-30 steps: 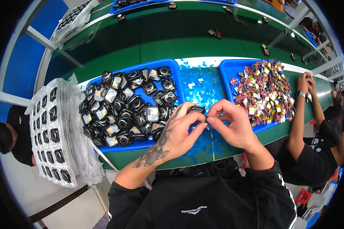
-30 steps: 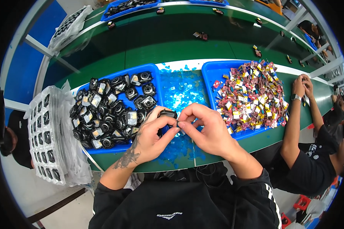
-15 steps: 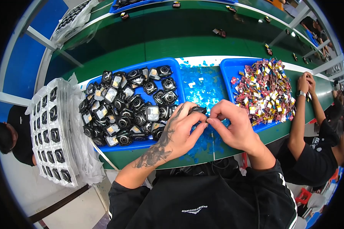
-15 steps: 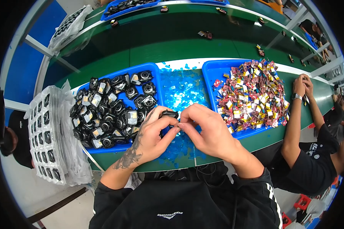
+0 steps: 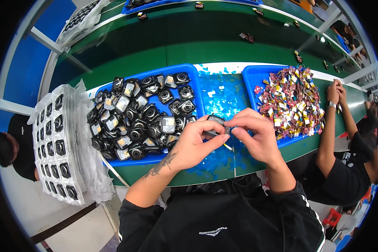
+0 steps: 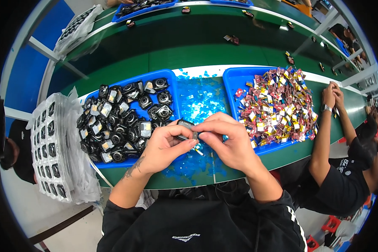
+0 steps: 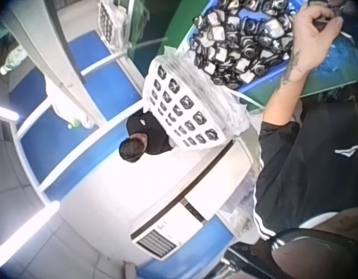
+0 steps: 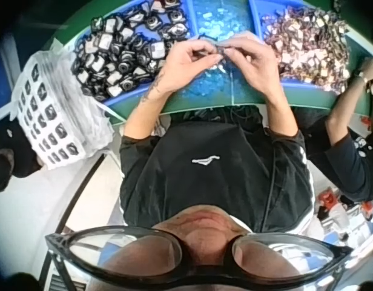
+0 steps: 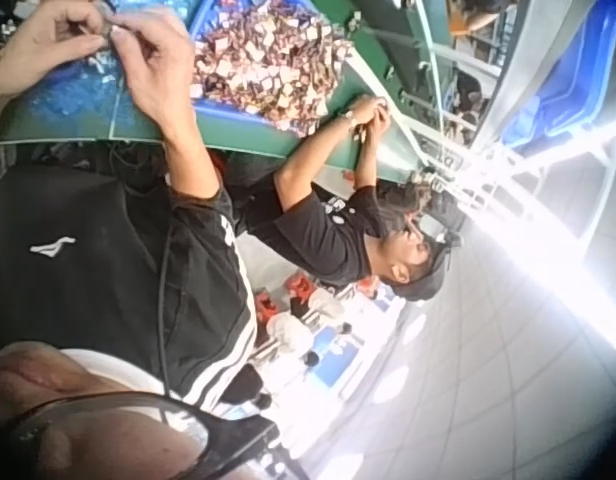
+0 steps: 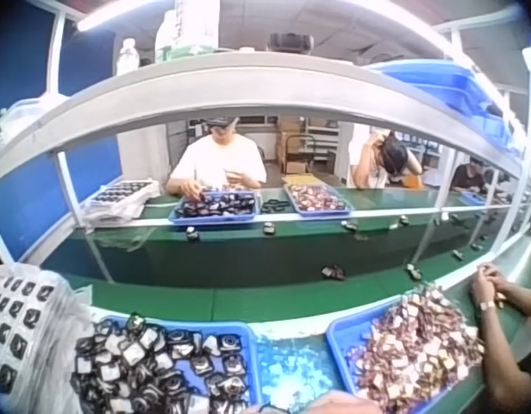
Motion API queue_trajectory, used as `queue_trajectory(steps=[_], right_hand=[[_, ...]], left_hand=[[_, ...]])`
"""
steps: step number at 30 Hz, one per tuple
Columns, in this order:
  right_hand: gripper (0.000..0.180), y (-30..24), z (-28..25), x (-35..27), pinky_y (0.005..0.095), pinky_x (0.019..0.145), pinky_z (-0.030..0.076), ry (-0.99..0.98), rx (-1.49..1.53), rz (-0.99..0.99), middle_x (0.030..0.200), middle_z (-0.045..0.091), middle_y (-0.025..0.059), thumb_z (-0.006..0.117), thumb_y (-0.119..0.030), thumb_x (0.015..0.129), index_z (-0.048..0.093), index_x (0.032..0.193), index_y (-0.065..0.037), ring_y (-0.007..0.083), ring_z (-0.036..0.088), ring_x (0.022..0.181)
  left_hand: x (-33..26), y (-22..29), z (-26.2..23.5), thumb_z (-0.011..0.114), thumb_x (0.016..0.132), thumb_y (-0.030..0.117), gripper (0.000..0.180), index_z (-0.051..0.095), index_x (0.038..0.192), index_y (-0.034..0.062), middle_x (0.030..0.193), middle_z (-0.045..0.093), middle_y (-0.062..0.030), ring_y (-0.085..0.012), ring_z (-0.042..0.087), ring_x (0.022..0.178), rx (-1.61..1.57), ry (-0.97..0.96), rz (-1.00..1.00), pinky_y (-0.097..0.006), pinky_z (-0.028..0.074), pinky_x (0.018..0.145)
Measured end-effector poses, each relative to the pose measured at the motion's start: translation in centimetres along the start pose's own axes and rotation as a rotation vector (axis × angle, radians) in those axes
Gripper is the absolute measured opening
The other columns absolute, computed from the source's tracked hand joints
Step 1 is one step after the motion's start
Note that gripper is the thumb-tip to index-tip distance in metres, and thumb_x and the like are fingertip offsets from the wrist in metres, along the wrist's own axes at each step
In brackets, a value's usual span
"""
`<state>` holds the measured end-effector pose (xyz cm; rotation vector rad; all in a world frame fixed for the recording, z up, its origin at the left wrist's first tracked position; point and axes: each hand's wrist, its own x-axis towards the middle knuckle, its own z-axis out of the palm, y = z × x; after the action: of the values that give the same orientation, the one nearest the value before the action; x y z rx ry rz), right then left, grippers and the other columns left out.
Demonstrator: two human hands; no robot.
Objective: Applying stickers and covers to small electronic components on a production line.
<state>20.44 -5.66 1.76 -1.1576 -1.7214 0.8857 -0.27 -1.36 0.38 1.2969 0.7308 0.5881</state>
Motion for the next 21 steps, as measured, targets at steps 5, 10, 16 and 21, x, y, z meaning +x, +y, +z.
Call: queue_trajectory(steps=[5, 10, 16, 21], right_hand=[[0.014, 0.2, 0.9, -0.2, 0.0239, 0.069, 0.049, 0.042, 0.422, 0.158, 0.097, 0.063, 0.0082, 0.067, 0.003, 0.085, 0.064, 0.099, 0.0, 0.0103, 0.059, 0.084], [0.013, 0.7, -0.3, -1.2, 0.0227, 0.072, 0.051, 0.157, 0.652, 0.169, 0.095, 0.062, 0.0082, 0.064, 0.003, 0.088, 0.055, 0.097, 0.001, 0.0087, 0.059, 0.085], [0.014, -0.4, 0.5, -1.2, 0.0251, 0.075, 0.051, 0.127, 0.278, 0.278, 0.096, 0.065, 0.0054, 0.068, 0.001, 0.086, 0.065, 0.1, 0.001, 0.0106, 0.061, 0.085], [0.011, -1.4, 1.2, -0.5, 0.0288, 0.074, 0.053, 0.082, -0.182, -0.074, 0.097, 0.063, 0.009, 0.071, -0.003, 0.084, 0.068, 0.095, -0.003, 0.0197, 0.064, 0.085]], left_hand=[[0.1, 0.4, 0.6, 0.061, 0.093, 0.003, 0.013, 0.06, 0.105, -0.0012, 0.103, 0.059, -0.0053, -0.0081, 0.059, 0.096, -0.27, -0.042, 0.053, -0.023, 0.05, 0.085], [0.1, 0.6, 0.7, 0.048, 0.094, -0.005, 0.045, 0.033, 0.135, 0.0054, 0.12, 0.059, -0.0123, -0.0075, 0.055, 0.093, -0.192, 0.208, 0.182, -0.023, 0.044, 0.078], [-0.3, 1.5, -0.1, 0.058, 0.091, -0.002, 0.02, 0.066, 0.109, -0.0007, 0.1, 0.061, -0.0075, -0.009, 0.059, 0.081, 0.406, 0.28, 0.291, -0.022, 0.046, 0.068], [-0.6, 1.8, 0.5, 0.067, 0.083, -0.004, 0.027, 0.069, 0.109, 0.0006, 0.091, 0.061, -0.0055, -0.0054, 0.054, 0.068, 0.485, 0.243, 0.229, -0.019, 0.043, 0.058]])
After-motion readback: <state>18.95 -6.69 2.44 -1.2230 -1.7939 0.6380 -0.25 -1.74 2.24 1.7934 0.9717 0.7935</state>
